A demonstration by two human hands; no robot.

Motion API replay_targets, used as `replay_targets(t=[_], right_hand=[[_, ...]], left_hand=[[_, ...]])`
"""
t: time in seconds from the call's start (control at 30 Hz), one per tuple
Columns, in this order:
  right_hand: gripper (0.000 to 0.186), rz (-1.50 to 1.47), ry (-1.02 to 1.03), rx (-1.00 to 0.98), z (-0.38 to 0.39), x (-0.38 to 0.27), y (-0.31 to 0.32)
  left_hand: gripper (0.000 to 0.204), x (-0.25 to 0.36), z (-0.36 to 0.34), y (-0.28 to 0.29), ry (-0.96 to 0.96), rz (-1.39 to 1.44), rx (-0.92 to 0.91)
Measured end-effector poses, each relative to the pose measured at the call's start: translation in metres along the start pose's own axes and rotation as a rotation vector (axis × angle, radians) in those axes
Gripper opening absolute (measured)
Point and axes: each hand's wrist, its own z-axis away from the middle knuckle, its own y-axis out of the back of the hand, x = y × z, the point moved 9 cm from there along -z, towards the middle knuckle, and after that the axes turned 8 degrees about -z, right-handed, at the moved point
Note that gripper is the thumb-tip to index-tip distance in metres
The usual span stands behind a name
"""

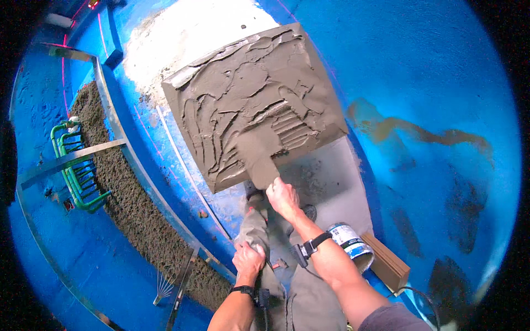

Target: The recorder applies mortar to a large ceramic tile using a trowel, then lifts the tile and presses it onto a wall, securing it and measuring alignment.

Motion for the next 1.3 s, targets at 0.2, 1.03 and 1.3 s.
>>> replay_targets(t=[0.2, 1.03, 1.3], right_hand=[[0.021, 0.657, 0.153, 0.243, -0.019, 0.062, 0.106], [0.02, 0.708, 0.779, 0.207, -0.129, -0.172, 0.06], [0.035, -0.202, 0.251, 0.062, -0.098, -0.121, -0.049]], left_hand=[[0.045, 0.011, 0.007, 0.003, -0.025, 0.022, 0.053], [0.047, 0.0, 0.0, 0.007, 0.012, 0.088, -0.023], [0.048, -0.01, -0.007, 0.01, 0.052, 0.129, -0.052]])
